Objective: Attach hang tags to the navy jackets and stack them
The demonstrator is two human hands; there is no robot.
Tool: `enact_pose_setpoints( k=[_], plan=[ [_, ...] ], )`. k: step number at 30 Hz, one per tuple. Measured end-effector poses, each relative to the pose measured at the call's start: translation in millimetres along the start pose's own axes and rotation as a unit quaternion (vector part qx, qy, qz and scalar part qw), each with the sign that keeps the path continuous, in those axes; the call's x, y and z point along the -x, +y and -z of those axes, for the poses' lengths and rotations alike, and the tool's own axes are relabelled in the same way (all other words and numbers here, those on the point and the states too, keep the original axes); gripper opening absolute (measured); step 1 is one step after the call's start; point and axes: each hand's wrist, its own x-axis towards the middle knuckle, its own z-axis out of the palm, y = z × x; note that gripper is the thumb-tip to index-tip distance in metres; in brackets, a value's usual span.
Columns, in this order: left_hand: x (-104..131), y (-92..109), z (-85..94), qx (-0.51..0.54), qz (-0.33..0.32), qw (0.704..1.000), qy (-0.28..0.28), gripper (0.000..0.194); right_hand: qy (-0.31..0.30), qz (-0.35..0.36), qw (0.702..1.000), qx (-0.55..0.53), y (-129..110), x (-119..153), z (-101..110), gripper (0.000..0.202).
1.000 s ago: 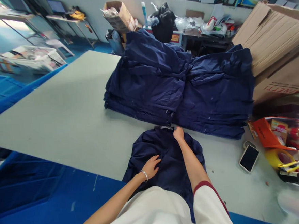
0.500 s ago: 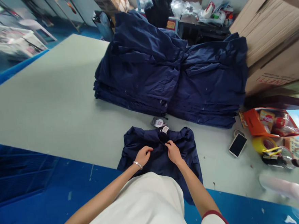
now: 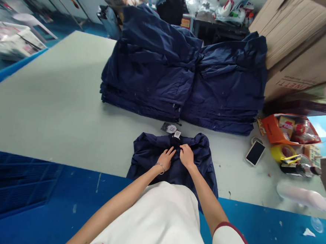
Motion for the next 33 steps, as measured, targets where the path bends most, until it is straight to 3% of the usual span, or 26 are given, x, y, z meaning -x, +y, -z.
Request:
enact_pose_setpoints(
  k=[4, 7, 10, 13, 15, 19, 21, 23, 26, 29, 33],
  plan=[
    [4.5, -7.2, -16.3, -0.016, 0.011, 1.0, -0.014, 0.081, 0.045, -0.111, 0.978, -0.172, -11.9, -39.2, 3.4, 0.029],
    [4.3, -12.0, -20.1, -0.016, -0.002, 1.0, -0.025, 0.085, -0.001, -0.255, 0.904, -0.345, -21.7, -63.5, -5.1, 0.025],
    [3.6, -17.0, -18.7, -0.005, -0.014, 0.999, -0.032, 0.086, -0.024, -0.323, 0.85, -0.415, -31.3, -77.5, -14.7, 0.013],
    [7.1, -17.1, -12.6, 0.015, -0.029, 0.999, -0.032, 0.085, -0.008, -0.32, 0.844, -0.431, -42.2, -81.2, -16.3, 0.012],
    [12.0, -13.0, -6.0, 0.052, -0.044, 0.998, -0.004, 0.082, 0.023, -0.282, 0.843, -0.458, -49.6, -76.9, -11.5, 0.016],
    [24.0, -2.0, 7.8, 0.179, -0.035, 0.97, 0.16, 0.064, 0.039, -0.139, 0.845, -0.515, -53.9, -49.7, 1.2, 0.024],
    [28.4, 0.9, 12.9, 0.237, -0.01, 0.945, 0.225, 0.055, 0.01, -0.136, 0.833, -0.537, -48.3, -30.2, 2.7, 0.023],
    [30.6, 2.0, 17.2, 0.268, 0.009, 0.929, 0.255, 0.049, -0.017, -0.159, 0.806, -0.569, -40.2, -11.4, 0.2, 0.021],
    [29.8, 3.3, 24.7, 0.255, 0.011, 0.924, 0.284, 0.044, -0.035, -0.171, 0.775, -0.607, -30.9, 10.1, -5.8, 0.022],
    [24.6, 6.2, 33.1, 0.236, -0.008, 0.926, 0.294, 0.042, -0.027, -0.175, 0.774, -0.608, -29.0, 22.1, -8.6, 0.023],
    [14.0, 6.5, 35.1, 0.252, -0.063, 0.935, 0.241, 0.038, -0.027, -0.177, 0.77, -0.612, -30.9, 29.3, -5.8, 0.037]
  ],
)
